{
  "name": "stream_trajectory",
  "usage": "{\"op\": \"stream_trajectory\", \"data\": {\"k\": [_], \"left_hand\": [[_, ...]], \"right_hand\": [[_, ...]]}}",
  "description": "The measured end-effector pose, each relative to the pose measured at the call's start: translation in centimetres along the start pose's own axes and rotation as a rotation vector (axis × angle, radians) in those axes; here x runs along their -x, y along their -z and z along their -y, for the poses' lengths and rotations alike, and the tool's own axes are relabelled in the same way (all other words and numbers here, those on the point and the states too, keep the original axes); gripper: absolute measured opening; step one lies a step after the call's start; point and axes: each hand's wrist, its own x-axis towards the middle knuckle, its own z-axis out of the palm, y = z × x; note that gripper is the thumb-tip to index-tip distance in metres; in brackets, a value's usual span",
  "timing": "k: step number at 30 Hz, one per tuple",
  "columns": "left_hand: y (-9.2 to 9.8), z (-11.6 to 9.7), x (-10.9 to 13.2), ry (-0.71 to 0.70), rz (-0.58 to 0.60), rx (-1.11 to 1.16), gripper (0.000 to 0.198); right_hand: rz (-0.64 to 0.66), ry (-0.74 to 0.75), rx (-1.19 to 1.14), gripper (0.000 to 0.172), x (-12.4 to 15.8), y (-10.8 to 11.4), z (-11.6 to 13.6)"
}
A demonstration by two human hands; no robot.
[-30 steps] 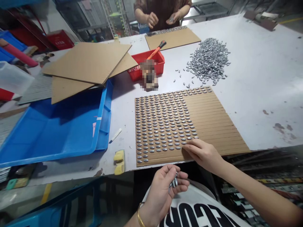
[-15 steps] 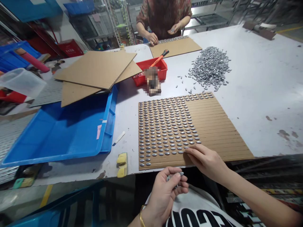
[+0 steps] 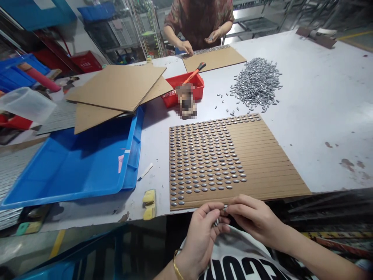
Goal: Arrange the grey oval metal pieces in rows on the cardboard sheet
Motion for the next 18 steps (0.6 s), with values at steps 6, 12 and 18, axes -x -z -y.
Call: {"op": "stream_trajectory", "data": {"k": [6, 12, 18], "left_hand": [[-0.5, -0.8, 0.8, 0.057, -0.013, 0.025, 0.024], [-0.2, 0.0, 0.3, 0.072, 0.017, -0.096, 0.027], [0.2, 0.5, -0.1, 0.08, 0.004, -0.092, 0.031]], "right_hand": [[-0.167, -0.078, 0.13, 0.021, 0.5, 2.1, -2.3], [-0.194, -0.132, 0.23, 0.017, 1.0, 3.0, -4.0], [-0.2, -0.157, 0.229, 0.019, 1.5, 3.1, -4.6]]}}
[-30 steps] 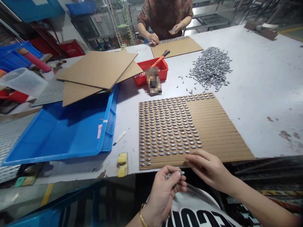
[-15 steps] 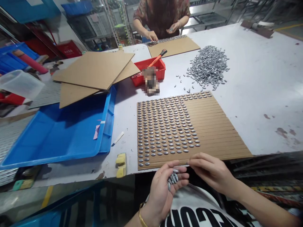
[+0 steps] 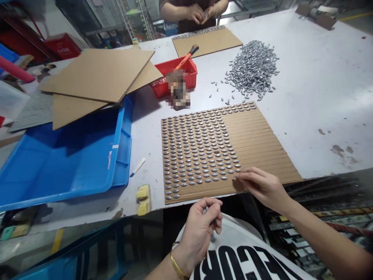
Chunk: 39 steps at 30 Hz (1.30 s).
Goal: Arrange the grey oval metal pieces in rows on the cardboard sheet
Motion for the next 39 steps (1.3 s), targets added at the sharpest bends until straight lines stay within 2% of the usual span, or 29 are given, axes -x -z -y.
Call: {"op": "stream_trajectory", "data": {"k": [10, 17, 24, 34, 39], "left_hand": [[-0.3, 0.2, 0.1, 0.031, -0.002, -0.009, 0.028], [0.1, 0.9, -0.3, 0.027, -0.019, -0.023, 0.027], [-0.4, 0.5, -0.3, 0.024, -0.001, 0.023, 0.026], [-0.3, 0.8, -0.1, 0.012, -0.011, 0.019, 0.024], [-0.6, 0.4, 0.0, -0.013, -0.026, 0.014, 0.023]], "right_hand": [[0.034, 0.041, -0.001, 0.022, -0.2, -0.9, -0.4], [0.043, 0.076, 0.178, 0.025, -0.5, -1.5, -0.3], [0.062, 0.102, 0.361, 0.024, -0.5, -1.6, 0.0], [0.067, 0.089, 0.437, 0.023, -0.6, -1.9, 0.4], [0.052, 0.078, 0.384, 0.024, -0.5, -1.8, 0.4]]}}
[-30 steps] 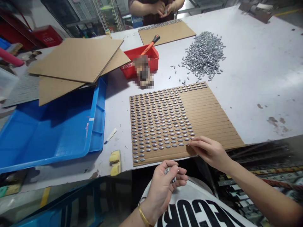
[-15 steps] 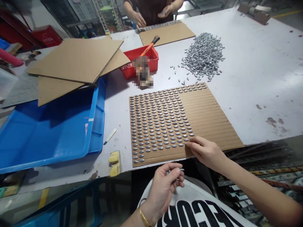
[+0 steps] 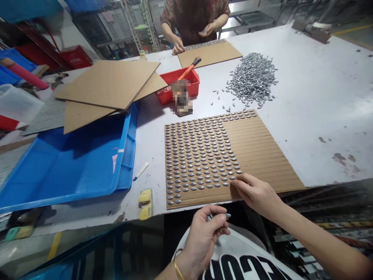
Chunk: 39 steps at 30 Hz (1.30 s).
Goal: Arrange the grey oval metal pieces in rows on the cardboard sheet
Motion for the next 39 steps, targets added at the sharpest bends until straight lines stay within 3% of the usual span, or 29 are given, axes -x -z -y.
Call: {"op": "stream_trajectory", "data": {"k": [4, 7, 12, 16, 19, 24, 30, 35, 39], "left_hand": [[-0.1, -0.2, -0.2, -0.032, 0.004, 0.027, 0.023], [-0.4, -0.2, -0.4, -0.056, 0.033, 0.033, 0.02], [-1.1, -0.1, -0.9, -0.033, 0.079, 0.026, 0.018], [-0.7, -0.4, -0.6, 0.022, 0.066, 0.092, 0.016], [0.0, -0.8, 0.0, 0.04, 0.05, 0.147, 0.027], [0.3, -1.1, 0.6, 0.125, 0.044, 0.054, 0.026], [-0.4, -0.8, 0.4, 0.12, 0.054, 0.017, 0.019], [0.1, -0.5, 0.2, 0.091, 0.115, -0.066, 0.023], [0.3, -0.3, -0.1, 0.08, 0.085, -0.081, 0.024]], "right_hand": [[-0.02, 0.019, -0.199, 0.027, 0.3, 1.3, 1.4], [0.102, 0.126, -0.42, 0.03, 0.6, 2.3, 3.1], [0.098, 0.136, -0.557, 0.027, 1.3, 2.1, 4.4], [0.066, 0.091, -0.525, 0.025, 1.9, 2.0, 2.9], [-0.002, -0.001, -0.462, 0.024, 2.3, 2.5, 0.8], [-0.048, -0.064, -0.362, 0.021, 2.2, 2.4, -1.8], [-0.04, -0.057, -0.333, 0.022, 1.8, 1.6, -2.5], [-0.033, -0.093, -0.368, 0.02, 1.8, 1.7, -2.7], [-0.03, -0.091, -0.375, 0.019, 1.5, 1.7, -2.5]]}}
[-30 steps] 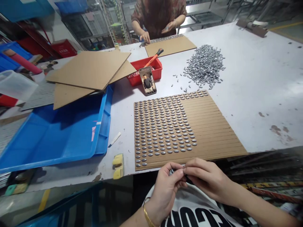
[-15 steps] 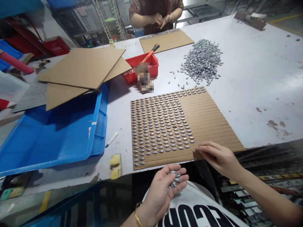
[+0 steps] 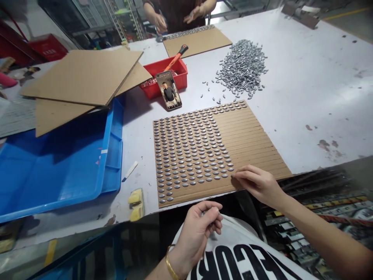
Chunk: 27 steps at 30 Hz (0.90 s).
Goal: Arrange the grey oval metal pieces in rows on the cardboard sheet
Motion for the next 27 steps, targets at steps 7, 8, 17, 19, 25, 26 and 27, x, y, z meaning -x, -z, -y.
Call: {"op": "stream_trajectory", "data": {"k": [7, 8, 17, 19, 25, 26, 27], "left_hand": [[-0.2, 0.0, 0.1, 0.029, 0.001, 0.017, 0.025], [-0.2, 0.1, 0.1, 0.033, -0.002, 0.017, 0.025], [-0.1, 0.3, 0.0, 0.011, 0.008, 0.052, 0.028], [-0.1, 0.3, 0.2, 0.001, 0.007, 0.037, 0.027], [0.4, 0.4, 0.4, -0.075, -0.04, 0.027, 0.022], [0.5, 0.4, 0.4, -0.1, -0.052, 0.028, 0.022], [0.6, 0.4, 0.4, -0.122, -0.064, 0.029, 0.022]], "right_hand": [[0.008, 0.04, 0.108, 0.022, -0.5, -0.4, 0.0], [0.011, 0.043, 0.144, 0.023, -0.5, -0.4, 0.0], [0.061, 0.092, 0.389, 0.025, -0.6, -0.3, 0.3], [0.058, 0.096, 0.405, 0.025, -0.6, -0.3, 0.3], [0.027, 0.063, 0.296, 0.026, -0.5, -0.3, 1.3], [0.017, 0.063, 0.238, 0.026, -0.5, -0.4, 1.9], [0.023, 0.067, 0.162, 0.026, -0.5, -0.5, 2.7]]}}
